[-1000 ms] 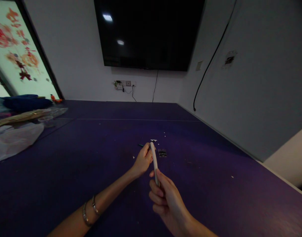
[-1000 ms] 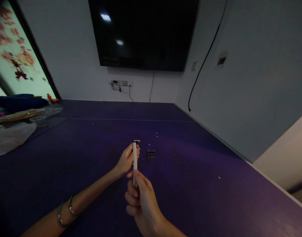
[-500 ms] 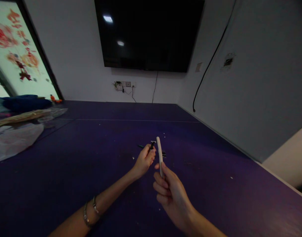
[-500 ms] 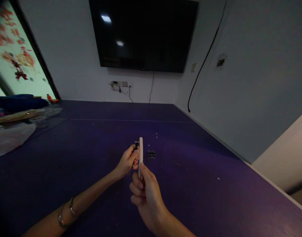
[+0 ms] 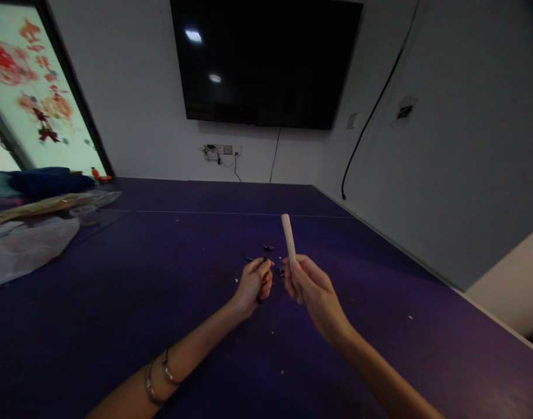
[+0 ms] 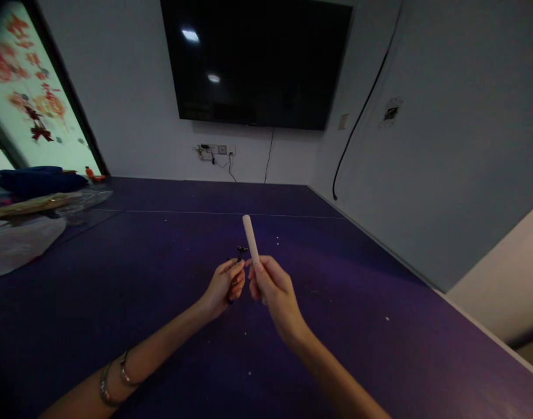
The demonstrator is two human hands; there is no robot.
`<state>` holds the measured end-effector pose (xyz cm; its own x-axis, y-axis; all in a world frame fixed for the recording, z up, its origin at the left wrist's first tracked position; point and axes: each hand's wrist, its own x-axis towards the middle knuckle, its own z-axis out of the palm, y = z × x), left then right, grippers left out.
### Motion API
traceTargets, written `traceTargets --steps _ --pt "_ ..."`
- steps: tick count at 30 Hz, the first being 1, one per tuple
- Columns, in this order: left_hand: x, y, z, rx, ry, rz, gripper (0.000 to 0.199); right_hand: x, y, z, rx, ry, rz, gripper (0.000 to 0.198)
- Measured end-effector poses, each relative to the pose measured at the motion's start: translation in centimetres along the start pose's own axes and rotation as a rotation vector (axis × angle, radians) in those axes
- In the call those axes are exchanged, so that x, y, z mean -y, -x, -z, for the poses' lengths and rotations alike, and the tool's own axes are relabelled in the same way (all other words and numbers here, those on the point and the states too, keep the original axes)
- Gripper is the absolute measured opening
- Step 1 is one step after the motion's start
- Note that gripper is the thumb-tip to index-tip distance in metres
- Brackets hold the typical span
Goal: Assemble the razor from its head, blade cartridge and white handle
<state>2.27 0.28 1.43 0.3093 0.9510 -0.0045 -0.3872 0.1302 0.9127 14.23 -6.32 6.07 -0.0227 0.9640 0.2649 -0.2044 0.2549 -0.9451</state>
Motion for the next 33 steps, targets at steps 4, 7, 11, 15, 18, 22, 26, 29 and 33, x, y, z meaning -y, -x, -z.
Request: traceTargets --steps 4,7,11,15,18,22,26,29,33 --pt "-0.6 0.5 -0.4 -0.091 0.152 0.18 0.008 0.1 -5.1 3.6 -0.011 0.437 0.164 0.027" --pt "-1.0 0.9 -0.8 -0.156 0.23 0.264 0.007 -0.9 -7.2 5.9 -0.02 0.696 0.194 0.033" --pt "-0.9 1.4 -1.2 -0.205 0.28 0.283 0.008 -2.3 -7.7 7.5 0.053 0.915 0.097 0.042" --pt "-0.7 1.6 -1.3 -0.241 0.27 0.261 0.007 -3.0 -7.5 7.7 0.134 0.999 0.068 0.047" --pt "-0.6 1.7 -1.2 -0.247 0.268 0.263 0.008 -3.2 -7.7 7.7 0.173 1.015 0.054 0.048" --pt "-0.3 1.6 -0.9 -0.259 0.251 0.261 0.009 -3.3 -8.0 7.9 0.125 1.041 0.069 0.047" --pt "0.1 1.5 -0.7 -0.25 0.252 0.26 0.008 -3.7 -8.2 8.1 0.167 0.97 0.051 0.049" --pt "0.1 1.6 -0.8 -0.247 0.242 0.272 0.006 -4.3 -8.2 8.2 0.185 0.959 0.033 0.05" --pt "0.1 1.7 -0.8 -0.239 0.234 0.257 0.005 -4.7 -8.2 8.3 0.156 0.954 0.047 0.049"
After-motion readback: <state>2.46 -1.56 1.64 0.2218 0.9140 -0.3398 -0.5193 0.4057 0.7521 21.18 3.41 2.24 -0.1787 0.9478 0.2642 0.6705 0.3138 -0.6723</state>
